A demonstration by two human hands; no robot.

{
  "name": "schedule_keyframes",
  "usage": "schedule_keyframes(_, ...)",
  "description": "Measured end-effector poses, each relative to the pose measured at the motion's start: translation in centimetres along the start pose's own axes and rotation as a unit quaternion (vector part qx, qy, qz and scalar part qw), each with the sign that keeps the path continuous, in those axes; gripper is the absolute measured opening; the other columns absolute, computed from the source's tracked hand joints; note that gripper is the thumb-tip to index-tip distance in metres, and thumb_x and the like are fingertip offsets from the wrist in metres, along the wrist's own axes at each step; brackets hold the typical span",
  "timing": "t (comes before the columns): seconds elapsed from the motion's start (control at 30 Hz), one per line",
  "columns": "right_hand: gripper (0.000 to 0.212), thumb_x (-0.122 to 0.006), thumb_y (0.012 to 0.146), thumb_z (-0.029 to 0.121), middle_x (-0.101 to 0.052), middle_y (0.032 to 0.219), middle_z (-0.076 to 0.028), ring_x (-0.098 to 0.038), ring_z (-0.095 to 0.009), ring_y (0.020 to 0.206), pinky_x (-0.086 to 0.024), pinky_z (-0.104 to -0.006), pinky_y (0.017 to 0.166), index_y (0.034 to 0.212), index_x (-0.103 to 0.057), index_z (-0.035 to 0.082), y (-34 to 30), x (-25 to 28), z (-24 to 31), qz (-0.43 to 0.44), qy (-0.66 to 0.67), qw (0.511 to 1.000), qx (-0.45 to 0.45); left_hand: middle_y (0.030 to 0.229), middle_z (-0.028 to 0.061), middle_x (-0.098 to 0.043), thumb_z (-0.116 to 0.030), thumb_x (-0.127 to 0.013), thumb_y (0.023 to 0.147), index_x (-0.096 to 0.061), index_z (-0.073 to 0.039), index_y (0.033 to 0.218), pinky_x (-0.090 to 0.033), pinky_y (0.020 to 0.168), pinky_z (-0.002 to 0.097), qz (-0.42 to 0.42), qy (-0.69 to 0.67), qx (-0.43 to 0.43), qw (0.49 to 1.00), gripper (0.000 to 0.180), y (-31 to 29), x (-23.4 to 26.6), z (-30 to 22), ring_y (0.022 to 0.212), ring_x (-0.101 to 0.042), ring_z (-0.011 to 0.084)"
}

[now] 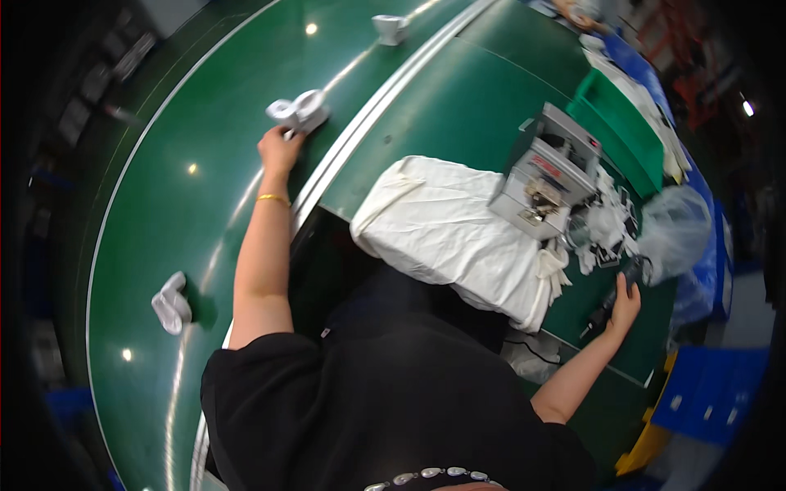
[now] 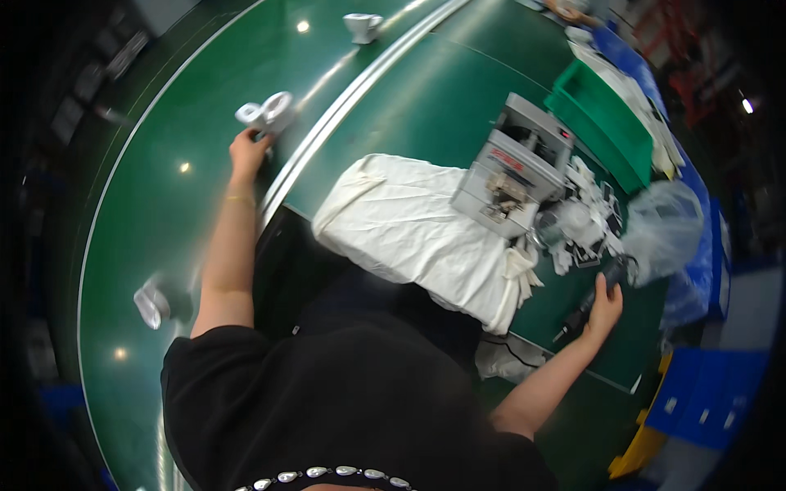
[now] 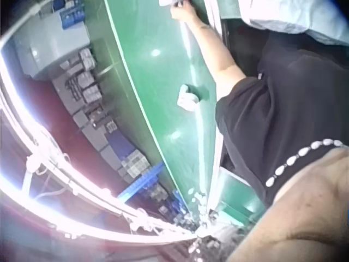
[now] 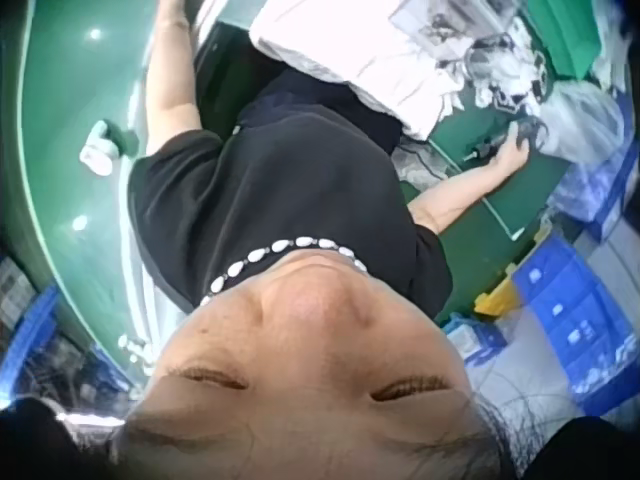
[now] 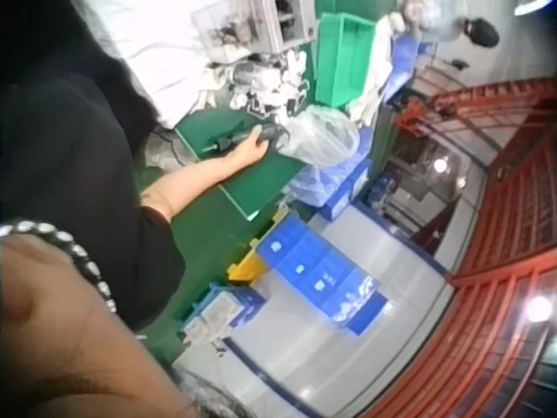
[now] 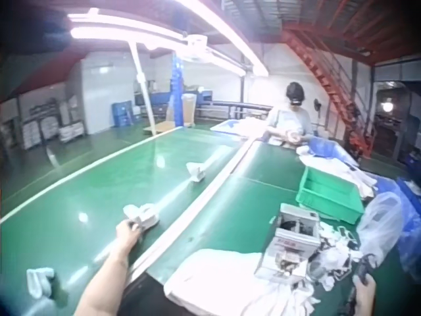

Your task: Assembling electronic housing components using an electric screwdriver and a screw feeder machine.

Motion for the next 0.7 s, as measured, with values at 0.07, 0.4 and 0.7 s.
schedule_keyframes(0.07, 0.048, -0.074, 0.089, 0.019, -0.066, 0.112, -0.012, -0.062, -0.016, 0.093, -0.049, -0.0283, 0.081, 0.127, -0.058, -0.005, 0.2, 1.1, -0.7, -0.048, -0.031, 0.998, 0.019, 0.117, 0.0192, -0.067, -0.041, -0.080, 0.071, -0.069, -0.003, 0.115, -0.048, 0.099, 0.0411, -0.016, -0.007, 0.010, 1.000, 0.059, -2.1, 1.6, -1.2, 0.111, -0.062, 0.0352)
schedule_keyframes(0.4, 0.044, -0.069, 0.093, 0.014, -0.062, 0.125, -0.016, -0.059, -0.019, 0.113, -0.044, -0.0298, 0.099, 0.129, -0.056, -0.007, -3.4, -2.9, 8.7, -0.036, -0.025, 0.987, 0.158, 0.126, 0.0099, -0.065, -0.047, -0.079, 0.072, -0.058, -0.014, 0.132, -0.050, 0.094, 0.0427, -0.043, 0.361, 0.192, 0.912, 0.072, -11.8, 24.6, 6.3, 0.115, -0.061, 0.0307)
schedule_keyframes(0.7, 0.036, -0.063, 0.096, 0.009, -0.063, 0.124, -0.015, -0.059, -0.018, 0.113, -0.044, -0.0286, 0.099, 0.128, -0.058, -0.006, -5.9, -7.9, 10.8, 0.063, -0.016, 0.980, 0.191, 0.097, 0.0191, -0.071, -0.042, -0.065, 0.081, -0.070, -0.005, 0.108, -0.053, 0.079, 0.0415, -0.026, 0.208, 0.201, 0.957, 0.046, -16.7, 25.7, 11.9, 0.089, -0.070, 0.0306)
Point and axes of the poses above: each hand's wrist, its own y-axis towards the middle knuckle, its own x-axis out of the back of the hand, z = x × y, the point moved 2 cm from there along y, towards the middle knuckle
